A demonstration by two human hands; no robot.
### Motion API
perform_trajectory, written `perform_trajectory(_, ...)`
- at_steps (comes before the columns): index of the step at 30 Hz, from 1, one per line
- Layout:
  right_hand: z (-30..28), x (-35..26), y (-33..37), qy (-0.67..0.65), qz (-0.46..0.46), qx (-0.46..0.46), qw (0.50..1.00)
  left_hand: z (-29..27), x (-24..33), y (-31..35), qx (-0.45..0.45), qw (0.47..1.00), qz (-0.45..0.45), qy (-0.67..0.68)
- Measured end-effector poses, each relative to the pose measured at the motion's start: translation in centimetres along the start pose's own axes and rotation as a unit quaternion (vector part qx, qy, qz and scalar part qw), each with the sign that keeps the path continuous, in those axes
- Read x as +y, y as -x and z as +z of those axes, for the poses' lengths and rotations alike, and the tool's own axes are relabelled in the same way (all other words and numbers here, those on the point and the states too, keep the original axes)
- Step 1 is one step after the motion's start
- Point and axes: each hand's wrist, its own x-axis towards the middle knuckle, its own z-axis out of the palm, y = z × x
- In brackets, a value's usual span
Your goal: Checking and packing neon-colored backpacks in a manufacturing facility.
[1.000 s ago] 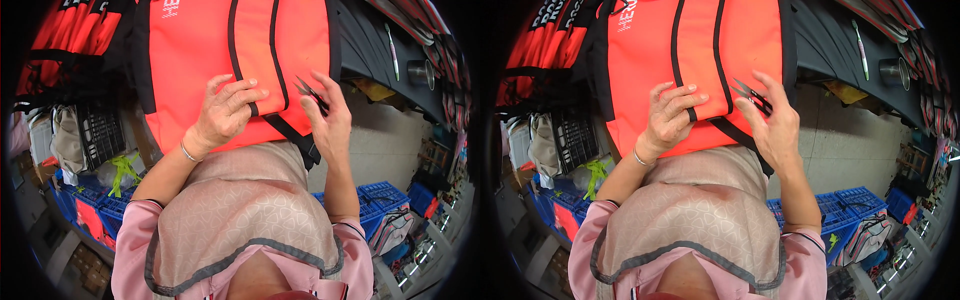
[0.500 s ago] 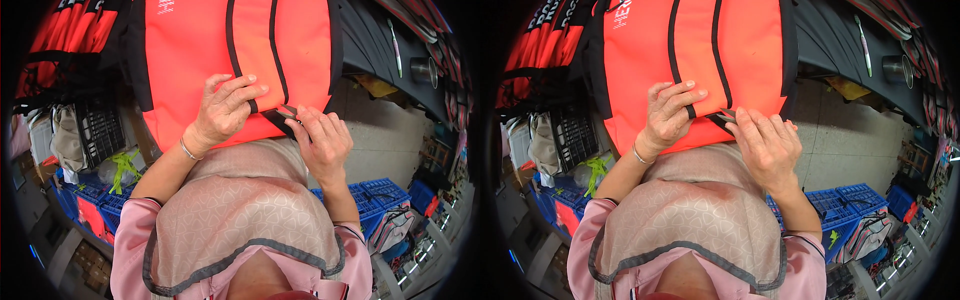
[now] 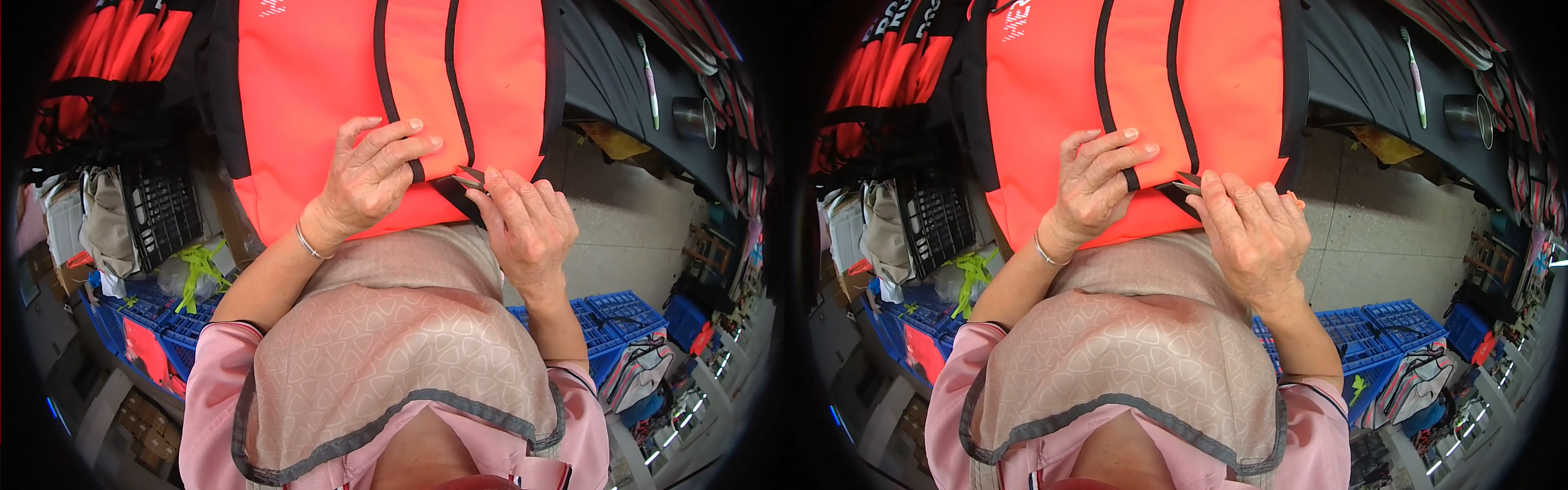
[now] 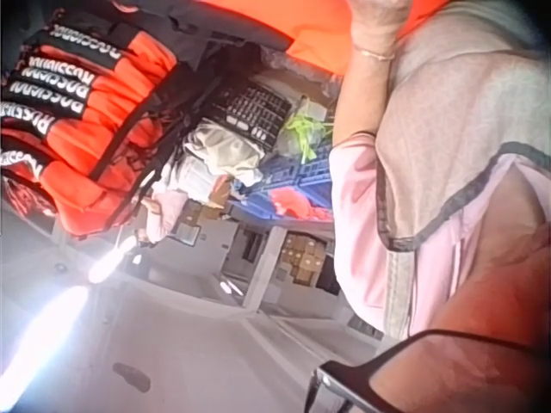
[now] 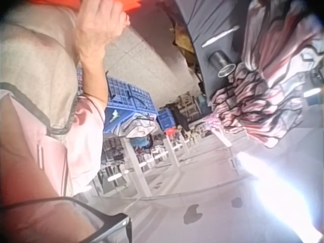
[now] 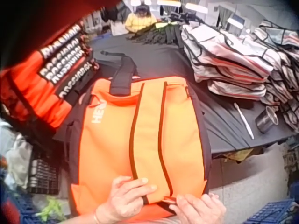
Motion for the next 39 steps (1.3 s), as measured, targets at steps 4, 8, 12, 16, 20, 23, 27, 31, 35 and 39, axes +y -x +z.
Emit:
perform_trajectory(4, 0.0, 0.1, -0.1, 0.004, -0.016, 0.0, 1.0, 0.0, -0.1, 0.0, -0.001, 1.0, 0.001, 0.004)
perform_trajectory(8, -0.1, 0.1, -0.4, 0.005, -0.023, -0.008, 1.0, 0.0, -0.1, 0.0, -0.003, 1.0, 0.003, 0.001)
perform_trajectory(12, -0.1, 0.1, -0.5, 0.007, -0.034, -0.012, 0.999, 0.0, -0.2, 0.1, -0.008, 1.0, 0.001, 0.001)
perform_trajectory(16, 0.0, 0.5, -0.8, -0.064, 0.001, -0.034, 0.997, -0.2, -0.3, 0.0, -0.023, 1.0, -0.005, 0.014)
perform_trajectory(20, 0.1, 0.6, -0.9, -0.387, 0.279, -0.14, 0.868, 0.3, -0.4, 0.1, -0.003, 0.998, -0.039, 0.055)
perform_trajectory(23, 1.3, 1.3, -0.5, -0.553, 0.372, -0.137, 0.733, 0.3, -0.4, -0.3, -0.005, 0.992, -0.061, 0.113)
perform_trajectory(27, 1.0, 0.6, -1.0, -0.525, 0.366, -0.118, 0.759, 0.5, -0.4, -0.2, -0.013, 0.988, -0.087, 0.124)
perform_trajectory(31, 0.3, 0.4, -1.6, -0.458, 0.363, -0.118, 0.803, 0.3, -0.3, -0.4, -0.027, 0.98, -0.119, 0.156)
perform_trajectory(35, -0.2, 0.8, -1.7, -0.451, 0.351, -0.066, 0.818, -0.1, -0.2, -0.9, -0.045, 0.974, -0.134, 0.175)
perform_trajectory(39, -0.5, 1.1, -1.8, -0.291, 0.213, -0.048, 0.931, -0.4, -0.2, -1.2, -0.064, 0.967, -0.153, 0.192)
